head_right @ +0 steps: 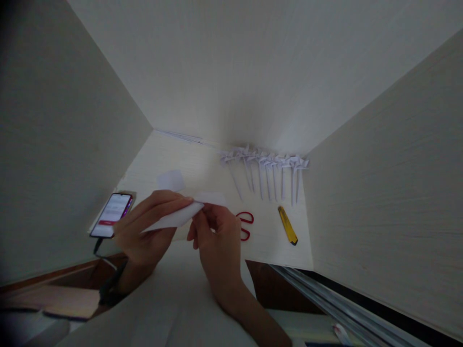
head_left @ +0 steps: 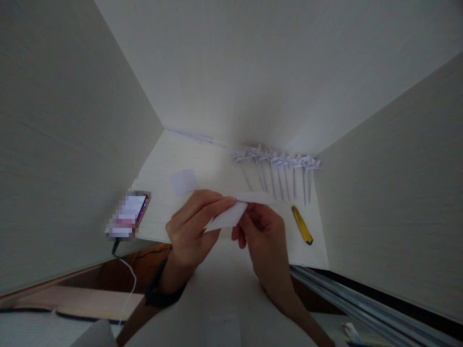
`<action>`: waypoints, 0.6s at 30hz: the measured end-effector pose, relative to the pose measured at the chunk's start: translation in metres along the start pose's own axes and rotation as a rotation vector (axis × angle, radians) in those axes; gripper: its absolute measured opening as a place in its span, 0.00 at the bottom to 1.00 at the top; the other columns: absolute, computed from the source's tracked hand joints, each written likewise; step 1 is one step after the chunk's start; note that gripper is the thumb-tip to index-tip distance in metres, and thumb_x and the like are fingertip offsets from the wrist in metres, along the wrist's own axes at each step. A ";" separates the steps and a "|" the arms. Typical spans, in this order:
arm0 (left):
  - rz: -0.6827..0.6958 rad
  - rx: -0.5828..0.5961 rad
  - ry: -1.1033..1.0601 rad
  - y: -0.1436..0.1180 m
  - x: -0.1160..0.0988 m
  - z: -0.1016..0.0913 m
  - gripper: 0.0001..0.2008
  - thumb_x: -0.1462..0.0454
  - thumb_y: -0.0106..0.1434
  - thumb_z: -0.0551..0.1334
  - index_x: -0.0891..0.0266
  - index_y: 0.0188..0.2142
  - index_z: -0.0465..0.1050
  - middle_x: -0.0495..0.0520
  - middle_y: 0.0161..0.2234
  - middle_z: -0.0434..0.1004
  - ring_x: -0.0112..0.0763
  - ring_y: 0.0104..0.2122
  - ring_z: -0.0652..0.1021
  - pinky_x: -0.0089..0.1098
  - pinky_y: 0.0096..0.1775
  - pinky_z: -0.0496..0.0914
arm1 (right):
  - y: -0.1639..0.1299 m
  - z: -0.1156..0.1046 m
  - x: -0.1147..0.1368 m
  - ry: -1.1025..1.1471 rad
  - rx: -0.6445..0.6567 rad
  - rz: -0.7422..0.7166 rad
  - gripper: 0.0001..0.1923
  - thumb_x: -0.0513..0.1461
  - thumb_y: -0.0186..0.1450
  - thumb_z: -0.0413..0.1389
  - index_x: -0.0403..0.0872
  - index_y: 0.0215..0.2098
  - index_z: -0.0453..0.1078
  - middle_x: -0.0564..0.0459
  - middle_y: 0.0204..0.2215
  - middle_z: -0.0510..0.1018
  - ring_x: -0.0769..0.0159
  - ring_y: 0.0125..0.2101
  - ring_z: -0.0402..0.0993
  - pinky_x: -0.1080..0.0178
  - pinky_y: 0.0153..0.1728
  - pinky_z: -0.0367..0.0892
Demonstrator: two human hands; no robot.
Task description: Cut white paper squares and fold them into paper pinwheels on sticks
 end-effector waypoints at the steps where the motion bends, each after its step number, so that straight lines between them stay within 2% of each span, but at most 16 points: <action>1: 0.003 0.003 -0.009 0.000 0.001 0.000 0.17 0.74 0.59 0.63 0.58 0.46 0.77 0.55 0.37 0.79 0.34 0.37 0.78 0.34 0.39 0.75 | -0.001 -0.001 0.001 -0.050 -0.021 -0.018 0.09 0.37 0.61 0.54 0.46 0.23 0.67 0.62 0.12 0.67 0.75 0.13 0.59 0.70 0.15 0.55; 6: 0.039 -0.020 -0.042 0.000 0.000 -0.003 0.18 0.74 0.58 0.64 0.57 0.47 0.77 0.55 0.37 0.80 0.37 0.37 0.79 0.37 0.38 0.76 | -0.006 -0.006 0.007 -0.259 -0.105 -0.126 0.10 0.35 0.60 0.54 0.47 0.21 0.66 0.58 0.15 0.71 0.71 0.17 0.64 0.67 0.19 0.58; 13: 0.108 -0.076 -0.036 0.000 -0.003 -0.006 0.16 0.69 0.60 0.63 0.55 0.48 0.76 0.54 0.37 0.81 0.38 0.36 0.80 0.41 0.37 0.77 | -0.008 0.005 0.003 -0.116 0.024 -0.033 0.17 0.37 0.63 0.51 0.47 0.16 0.62 0.61 0.12 0.66 0.74 0.13 0.60 0.69 0.16 0.55; 15: 0.123 -0.059 -0.037 0.002 -0.005 -0.006 0.16 0.68 0.61 0.63 0.55 0.48 0.76 0.55 0.37 0.81 0.39 0.36 0.80 0.41 0.37 0.77 | -0.008 0.006 0.003 -0.094 0.029 -0.026 0.17 0.37 0.63 0.51 0.47 0.16 0.61 0.61 0.11 0.65 0.75 0.13 0.59 0.70 0.16 0.54; 18: 0.129 0.003 -0.049 0.006 -0.009 -0.004 0.14 0.67 0.63 0.60 0.57 0.48 0.76 0.57 0.36 0.81 0.39 0.35 0.80 0.40 0.36 0.77 | -0.008 0.002 0.007 -0.123 -0.024 -0.076 0.13 0.34 0.60 0.51 0.47 0.18 0.62 0.62 0.12 0.65 0.75 0.14 0.59 0.70 0.15 0.53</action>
Point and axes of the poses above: each hand's wrist, its own y-axis towards the middle knuckle, its own z-axis out of the palm, x = y × z, the point moved 7 cm from there along y, towards the middle knuckle
